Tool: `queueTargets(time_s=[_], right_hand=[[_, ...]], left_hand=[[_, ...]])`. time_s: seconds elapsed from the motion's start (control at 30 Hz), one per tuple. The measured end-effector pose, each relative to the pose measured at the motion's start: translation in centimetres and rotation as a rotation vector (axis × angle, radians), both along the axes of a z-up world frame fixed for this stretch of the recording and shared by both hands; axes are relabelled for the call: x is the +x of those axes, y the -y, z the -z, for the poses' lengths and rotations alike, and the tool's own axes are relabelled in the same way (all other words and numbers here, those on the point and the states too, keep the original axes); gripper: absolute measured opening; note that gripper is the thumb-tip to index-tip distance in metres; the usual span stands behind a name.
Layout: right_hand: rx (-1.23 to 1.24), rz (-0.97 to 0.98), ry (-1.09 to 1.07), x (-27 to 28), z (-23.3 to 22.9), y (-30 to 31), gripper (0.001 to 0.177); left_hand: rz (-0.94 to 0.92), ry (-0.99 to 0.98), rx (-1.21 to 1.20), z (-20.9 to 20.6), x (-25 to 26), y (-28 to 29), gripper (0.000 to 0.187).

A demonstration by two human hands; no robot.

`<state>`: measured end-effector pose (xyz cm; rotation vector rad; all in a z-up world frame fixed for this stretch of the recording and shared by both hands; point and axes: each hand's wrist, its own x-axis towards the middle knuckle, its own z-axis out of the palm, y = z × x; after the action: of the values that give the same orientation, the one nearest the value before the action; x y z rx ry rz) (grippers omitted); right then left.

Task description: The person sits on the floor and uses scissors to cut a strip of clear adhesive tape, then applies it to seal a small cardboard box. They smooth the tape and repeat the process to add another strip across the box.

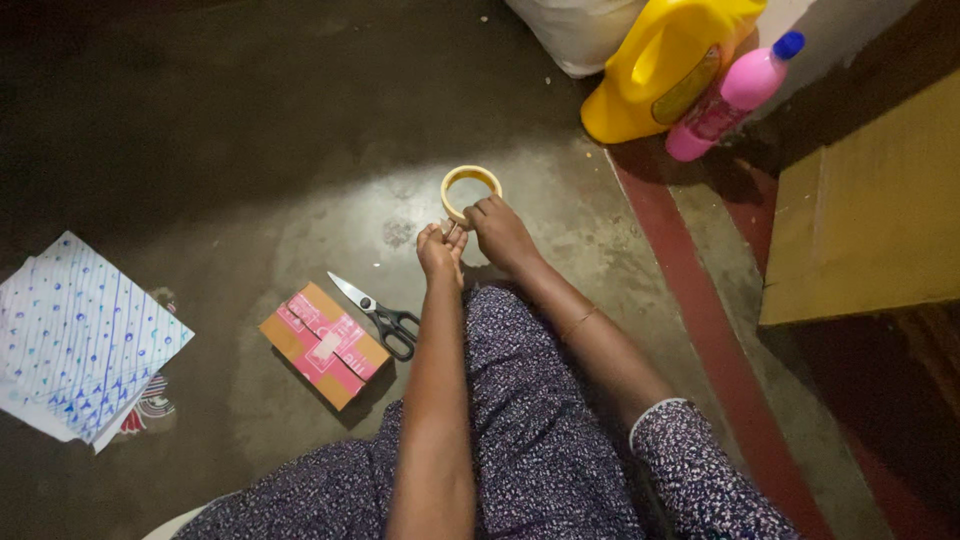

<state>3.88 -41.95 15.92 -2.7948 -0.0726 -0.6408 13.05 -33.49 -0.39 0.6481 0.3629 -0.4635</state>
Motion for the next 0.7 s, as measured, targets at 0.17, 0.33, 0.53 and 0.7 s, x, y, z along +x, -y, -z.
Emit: queueTargets(time_s=[0.17, 0.33, 0.53, 0.7], right_hand=[[-0.001, -0.013, 0.008, -0.1, -0.3, -1.8, 0.022], [-0.018, -0.045, -0.024, 0.1, -0.2, -3.4, 0.018], [-0.041, -0.095, -0.045, 0.3, 0.8, -5.5, 0.019], [-0.044, -0.1, -0.083, 0.3, 1.7, -7.3, 0.02]], left_hand=[[-0.034, -0.005, -0.028, -0.5, 0.0, -1.7, 0.022], [-0.03, -0.017, -0.004, -0.4, -0.3, -3.6, 0.022], [-0.054, -0.006, 0.049, 0.5, -0.2, -6.4, 0.024], [-0.062, -0.02, 0.057, 0.6, -0.9, -8.5, 0.025]])
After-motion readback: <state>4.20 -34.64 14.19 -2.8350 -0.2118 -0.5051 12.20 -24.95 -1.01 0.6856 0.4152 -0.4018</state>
